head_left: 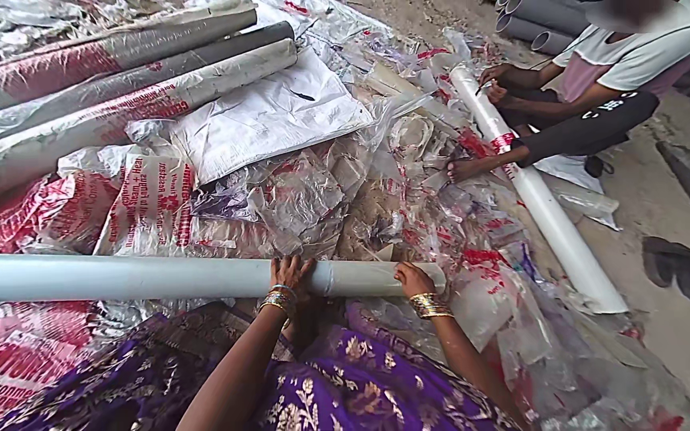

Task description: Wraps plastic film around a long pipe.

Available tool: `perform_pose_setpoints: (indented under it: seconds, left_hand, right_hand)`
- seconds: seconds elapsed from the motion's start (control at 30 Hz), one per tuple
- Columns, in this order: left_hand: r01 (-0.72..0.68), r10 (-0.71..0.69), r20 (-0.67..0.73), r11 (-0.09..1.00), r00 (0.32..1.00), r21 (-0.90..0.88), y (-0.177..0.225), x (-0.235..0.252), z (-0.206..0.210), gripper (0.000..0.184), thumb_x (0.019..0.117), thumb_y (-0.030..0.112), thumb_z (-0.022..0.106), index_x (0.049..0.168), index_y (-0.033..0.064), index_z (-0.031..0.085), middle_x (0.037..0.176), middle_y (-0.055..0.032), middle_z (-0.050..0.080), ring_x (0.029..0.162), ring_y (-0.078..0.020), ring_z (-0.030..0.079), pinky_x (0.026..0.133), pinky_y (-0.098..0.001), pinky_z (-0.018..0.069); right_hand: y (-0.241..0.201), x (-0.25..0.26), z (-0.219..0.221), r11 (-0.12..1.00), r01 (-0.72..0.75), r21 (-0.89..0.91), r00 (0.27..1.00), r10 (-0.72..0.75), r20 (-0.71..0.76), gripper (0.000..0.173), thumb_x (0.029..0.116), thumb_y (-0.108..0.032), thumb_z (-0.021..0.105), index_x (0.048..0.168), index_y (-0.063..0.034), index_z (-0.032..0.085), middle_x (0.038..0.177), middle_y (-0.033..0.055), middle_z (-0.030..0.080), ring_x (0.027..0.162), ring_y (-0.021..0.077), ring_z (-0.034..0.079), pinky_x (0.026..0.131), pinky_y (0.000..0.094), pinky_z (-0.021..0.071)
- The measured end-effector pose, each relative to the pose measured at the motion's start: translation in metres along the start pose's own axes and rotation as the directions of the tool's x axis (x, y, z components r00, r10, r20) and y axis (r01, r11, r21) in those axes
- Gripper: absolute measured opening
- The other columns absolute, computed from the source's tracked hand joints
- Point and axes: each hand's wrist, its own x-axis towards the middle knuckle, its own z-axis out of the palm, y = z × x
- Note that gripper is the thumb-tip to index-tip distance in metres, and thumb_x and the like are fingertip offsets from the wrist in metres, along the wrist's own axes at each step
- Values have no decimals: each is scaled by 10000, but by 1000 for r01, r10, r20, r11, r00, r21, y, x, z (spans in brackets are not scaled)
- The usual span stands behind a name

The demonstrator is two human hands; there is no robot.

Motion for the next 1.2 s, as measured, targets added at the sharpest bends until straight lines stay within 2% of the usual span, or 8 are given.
perform_pose_setpoints:
  seconds: [0.2,0.27,0.4,0.5,0.67,0.93,1.1,1.2]
  left_hand:
    - [-4,4,-15,1000,1000,9,-1,-1,1,968,789,392,829,1614,272,336,1588,-231,393,1469,-482,339,1175,-714,191]
    - [-4,5,-20,1000,1000,3,-1,-1,3,948,791,368,830,1606,280,354,1583,-222,406,1459,-476,355,1175,-711,190]
    - [-14,14,-46,1000,999,-1,-2,2,5,961,773,380,843,1600,281,365,1584,-210,411,1459,-467,361,1179,-702,192]
    - [-9,9,-31,1000,999,1,-3,1,5,966,776,403,834,1605,289,353,1588,-207,406,1463,-459,359,1181,-698,191]
    - [-10,10,-35,1000,999,3,-3,1,4,978,759,415,836,1603,288,358,1593,-191,405,1467,-444,357,1181,-694,193]
    - [0,0,2,1000,1000,-21,-1,0,-2,956,784,394,832,1605,293,353,1605,-189,388,1482,-452,329,1187,-701,166]
    - [5,-4,3,1000,1000,-29,-3,0,2,959,792,374,827,1612,304,335,1609,-193,381,1495,-454,309,1187,-707,159]
    - [0,0,0,1000,1000,-30,-4,1,1,955,789,375,831,1608,299,345,1605,-196,386,1487,-461,318,1186,-709,163]
  right_hand:
    - [9,-35,7,983,138,123,965,-106,-238,153,984,-36,633,1036,77,722,1138,252,689,1066,417,680,938,573,526]
    - [6,-37,-9,991,82,109,978,-59,-201,220,963,-88,690,1137,45,714,1233,238,673,1143,408,657,987,572,505]
    - [-32,-18,-28,992,96,80,985,-83,-152,652,948,-281,751,1514,-71,505,1378,195,631,1241,381,620,1045,567,471]
    - [-77,6,-13,975,216,42,976,-217,19,440,990,-224,687,1391,-51,629,1435,180,599,1323,354,576,1104,544,440]
    - [-116,30,-4,981,170,-93,958,-142,250,298,965,-118,677,1252,-41,701,1383,190,610,1306,352,574,1060,559,463]
    - [-121,2,10,975,109,-194,989,-87,118,344,1026,-85,538,1344,13,625,1464,250,532,1211,423,631,976,565,516]
    - [-113,-15,29,984,123,-127,989,-132,-65,303,989,-3,524,1235,1,701,1372,247,603,1067,416,696,883,543,560]
    - [-115,-9,15,987,121,-101,993,-121,6,281,1025,-87,555,1253,-10,699,1378,236,606,1176,398,656,975,542,526]
